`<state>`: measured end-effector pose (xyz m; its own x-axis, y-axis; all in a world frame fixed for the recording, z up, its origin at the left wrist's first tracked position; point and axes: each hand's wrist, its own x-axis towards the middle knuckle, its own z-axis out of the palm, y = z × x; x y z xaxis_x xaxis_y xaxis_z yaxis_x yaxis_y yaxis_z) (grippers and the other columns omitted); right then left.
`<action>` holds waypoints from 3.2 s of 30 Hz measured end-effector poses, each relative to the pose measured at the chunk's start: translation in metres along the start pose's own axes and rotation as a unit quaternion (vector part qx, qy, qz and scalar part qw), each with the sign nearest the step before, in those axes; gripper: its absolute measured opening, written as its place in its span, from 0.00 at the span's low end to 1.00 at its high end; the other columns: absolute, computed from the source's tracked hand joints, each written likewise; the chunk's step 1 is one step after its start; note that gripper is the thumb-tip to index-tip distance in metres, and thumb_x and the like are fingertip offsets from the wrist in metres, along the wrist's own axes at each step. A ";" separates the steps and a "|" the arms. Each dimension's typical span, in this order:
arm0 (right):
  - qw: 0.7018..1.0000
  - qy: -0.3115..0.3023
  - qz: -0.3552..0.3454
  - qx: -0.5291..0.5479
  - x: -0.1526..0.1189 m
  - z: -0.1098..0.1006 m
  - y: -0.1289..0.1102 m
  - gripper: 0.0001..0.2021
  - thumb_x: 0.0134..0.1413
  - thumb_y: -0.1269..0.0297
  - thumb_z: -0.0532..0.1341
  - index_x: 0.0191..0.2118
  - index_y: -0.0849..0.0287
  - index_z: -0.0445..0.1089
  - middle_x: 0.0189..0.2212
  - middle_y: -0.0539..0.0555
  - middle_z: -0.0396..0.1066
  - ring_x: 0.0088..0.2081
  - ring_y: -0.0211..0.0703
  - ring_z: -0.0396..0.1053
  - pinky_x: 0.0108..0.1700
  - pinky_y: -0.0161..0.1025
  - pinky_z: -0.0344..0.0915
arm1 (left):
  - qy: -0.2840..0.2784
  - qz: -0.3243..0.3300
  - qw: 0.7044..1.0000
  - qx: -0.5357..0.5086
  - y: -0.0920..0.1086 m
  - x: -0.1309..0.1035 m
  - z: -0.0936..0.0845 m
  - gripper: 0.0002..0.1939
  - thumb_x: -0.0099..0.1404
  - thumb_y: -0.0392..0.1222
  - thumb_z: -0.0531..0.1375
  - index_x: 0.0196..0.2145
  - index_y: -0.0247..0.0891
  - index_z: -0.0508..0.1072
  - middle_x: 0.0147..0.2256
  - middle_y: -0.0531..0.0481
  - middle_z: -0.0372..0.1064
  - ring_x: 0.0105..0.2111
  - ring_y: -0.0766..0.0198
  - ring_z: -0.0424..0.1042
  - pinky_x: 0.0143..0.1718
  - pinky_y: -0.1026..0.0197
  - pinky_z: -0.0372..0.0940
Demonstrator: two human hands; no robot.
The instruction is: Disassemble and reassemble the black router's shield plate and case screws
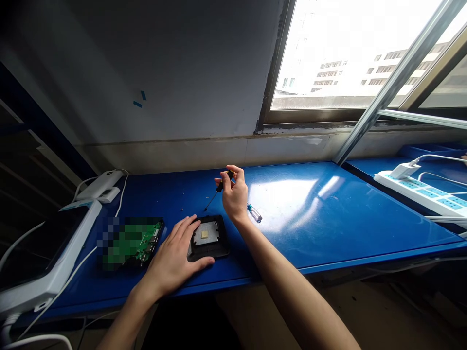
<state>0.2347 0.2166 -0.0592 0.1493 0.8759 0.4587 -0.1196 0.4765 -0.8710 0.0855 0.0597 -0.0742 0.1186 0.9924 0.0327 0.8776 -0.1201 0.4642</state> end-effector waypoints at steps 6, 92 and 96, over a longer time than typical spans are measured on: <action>1.000 0.003 0.014 -0.010 0.001 -0.001 0.002 0.19 0.60 0.46 0.63 0.48 0.53 0.62 0.38 0.49 0.71 0.34 0.42 0.81 0.39 0.42 0.79 | 0.000 -0.002 1.000 -0.004 0.000 0.000 -0.001 0.46 0.61 0.66 0.63 0.68 0.39 0.59 0.72 0.41 0.50 0.72 0.44 0.47 0.70 0.43 0.51; 0.966 -0.077 -0.227 -0.100 -0.032 0.003 -0.040 0.04 0.69 0.61 0.56 0.41 0.53 0.66 0.35 0.48 0.75 0.22 0.32 0.70 0.26 0.35 0.68 | 0.058 -0.021 0.998 -0.024 -0.006 -0.001 0.006 0.44 0.60 0.60 0.66 0.66 0.39 0.59 0.71 0.38 0.53 0.70 0.44 0.52 0.66 0.41 0.59; 0.962 -0.065 -0.230 -0.130 -0.032 0.005 -0.040 0.05 0.68 0.60 0.59 0.41 0.54 0.68 0.32 0.48 0.73 0.24 0.33 0.72 0.27 0.35 0.69 | 0.062 -0.022 0.997 -0.028 -0.005 -0.001 0.006 0.42 0.60 0.60 0.66 0.66 0.41 0.60 0.70 0.39 0.54 0.71 0.43 0.51 0.65 0.39 0.60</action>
<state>0.2302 0.1702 -0.0380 0.0026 0.5862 0.8102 0.1821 0.7963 -0.5768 0.0834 0.0590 -0.0818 0.0184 0.9927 0.1196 0.8529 -0.0780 0.5162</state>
